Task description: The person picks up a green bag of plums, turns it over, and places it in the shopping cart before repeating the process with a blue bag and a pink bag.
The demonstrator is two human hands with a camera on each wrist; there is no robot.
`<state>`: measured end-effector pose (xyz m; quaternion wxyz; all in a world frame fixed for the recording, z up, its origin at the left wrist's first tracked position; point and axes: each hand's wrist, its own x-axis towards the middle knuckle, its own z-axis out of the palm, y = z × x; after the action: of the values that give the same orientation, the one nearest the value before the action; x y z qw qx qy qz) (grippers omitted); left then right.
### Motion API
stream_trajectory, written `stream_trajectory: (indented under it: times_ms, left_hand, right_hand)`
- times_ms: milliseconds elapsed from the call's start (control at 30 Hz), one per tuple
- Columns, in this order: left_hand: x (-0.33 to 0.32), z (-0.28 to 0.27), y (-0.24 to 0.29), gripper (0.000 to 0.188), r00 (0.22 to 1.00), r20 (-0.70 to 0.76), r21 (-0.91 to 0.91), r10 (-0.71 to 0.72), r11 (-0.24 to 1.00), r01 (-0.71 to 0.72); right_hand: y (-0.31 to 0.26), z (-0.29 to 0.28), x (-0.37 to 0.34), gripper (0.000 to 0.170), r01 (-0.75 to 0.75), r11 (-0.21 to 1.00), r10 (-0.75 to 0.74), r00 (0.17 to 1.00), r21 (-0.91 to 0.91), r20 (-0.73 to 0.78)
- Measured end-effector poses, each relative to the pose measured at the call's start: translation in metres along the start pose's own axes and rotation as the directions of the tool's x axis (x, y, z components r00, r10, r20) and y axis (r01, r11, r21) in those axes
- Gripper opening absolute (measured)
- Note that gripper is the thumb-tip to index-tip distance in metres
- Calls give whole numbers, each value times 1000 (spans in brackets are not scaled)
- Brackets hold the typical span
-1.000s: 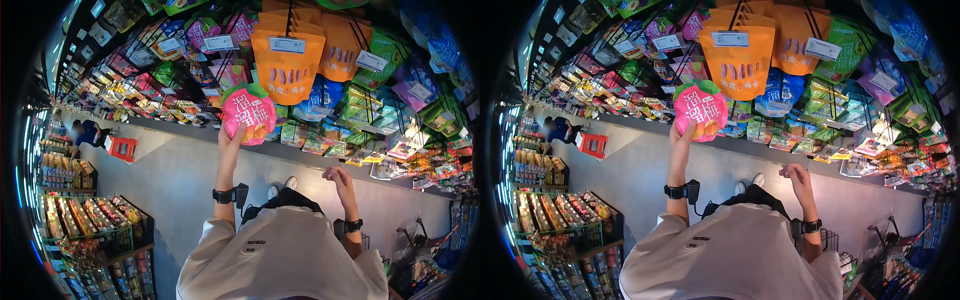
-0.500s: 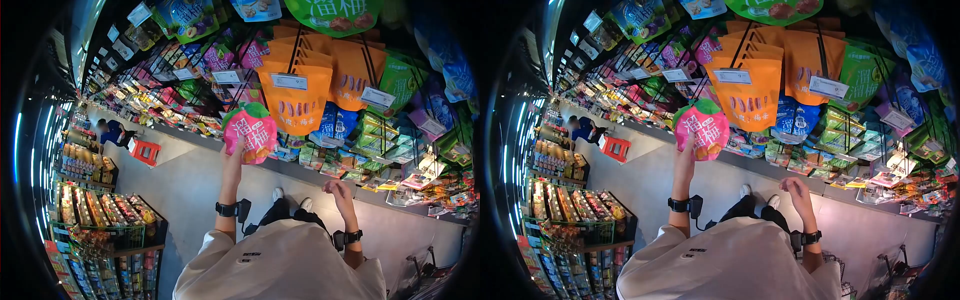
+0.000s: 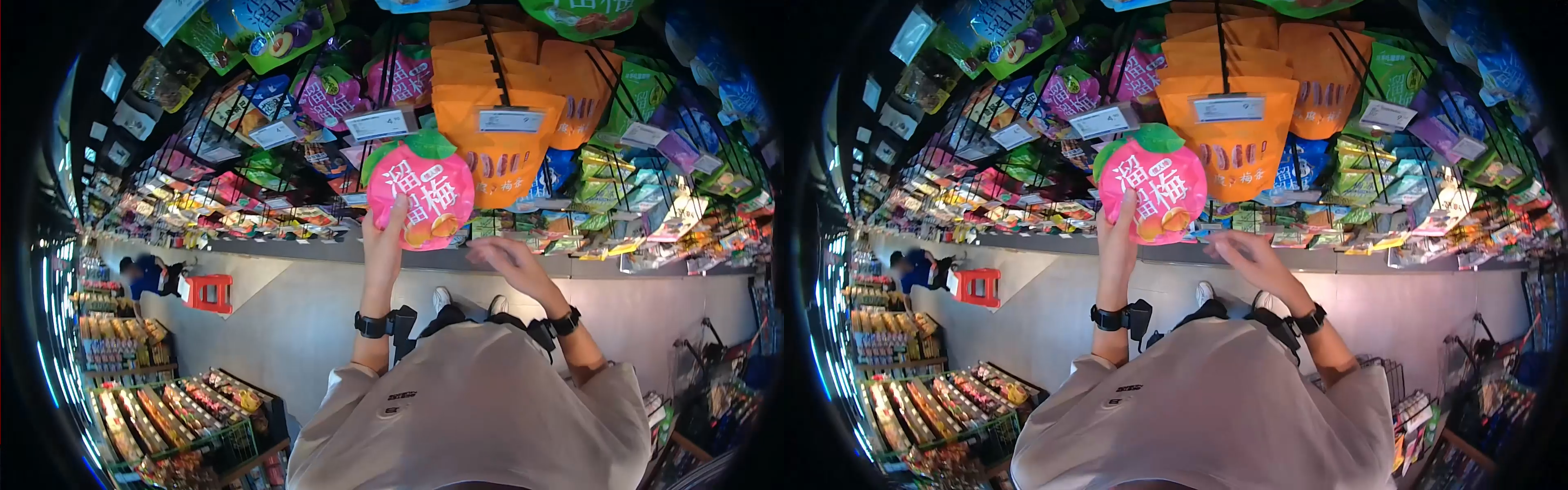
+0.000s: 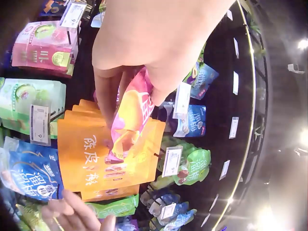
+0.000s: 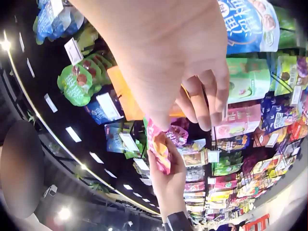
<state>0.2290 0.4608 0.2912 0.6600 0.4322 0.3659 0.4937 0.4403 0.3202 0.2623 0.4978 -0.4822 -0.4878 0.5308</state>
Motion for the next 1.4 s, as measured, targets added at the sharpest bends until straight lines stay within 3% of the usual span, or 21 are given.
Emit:
stream_trajectory:
  times_ms: [133, 233, 433, 667, 767, 900, 1133, 1233, 1333, 1400]
  left_hand:
    - [6, -20, 5, 38, 985, 153, 183, -74, 982, 45]
    - [14, -31, -2, 34, 967, 222, 97, -128, 989, 108]
    - [31, -34, 7, 31, 928, 244, -80, -281, 948, 308]
    - [52, -49, 22, 36, 951, 295, -210, -96, 964, 162]
    - [61, -44, 30, 38, 975, 214, -34, -58, 997, 67]
    - [65, -31, 46, 35, 992, 111, 149, -51, 988, 34]
    - [77, -17, 50, 30, 1000, -29, 100, 9, 995, -6]
    - [81, -23, 49, 30, 996, 9, 158, 86, 984, -87]
    - [83, -31, 45, 26, 979, 20, 364, 202, 911, -195]
    - [78, -30, 52, 24, 966, 118, 461, 231, 848, -260]
  right_hand:
    - [-1, 34, 24, 34, 35, 999, -38, 997, -42, -72]
    - [-2, 54, 31, 29, 114, 989, -130, 971, -92, -199]
    - [-17, 68, 42, 20, 216, 908, -308, 925, -359, -222]
    - [-11, 52, 65, 18, 377, 818, -467, 876, -434, -119]
    - [-18, 51, 74, 16, 297, 888, -359, 925, -352, -127]
    - [-13, 51, 87, 12, 336, 919, -364, 923, -207, -122]
    - [-19, 42, 109, 10, 356, 928, -369, 920, -113, -129]
    - [-21, 41, 115, 9, 354, 930, -364, 922, -93, -132]
    - [-18, 40, 122, 9, 375, 921, -386, 914, -104, -126]
    - [-15, 38, 125, 9, 379, 918, -392, 912, -112, -125]
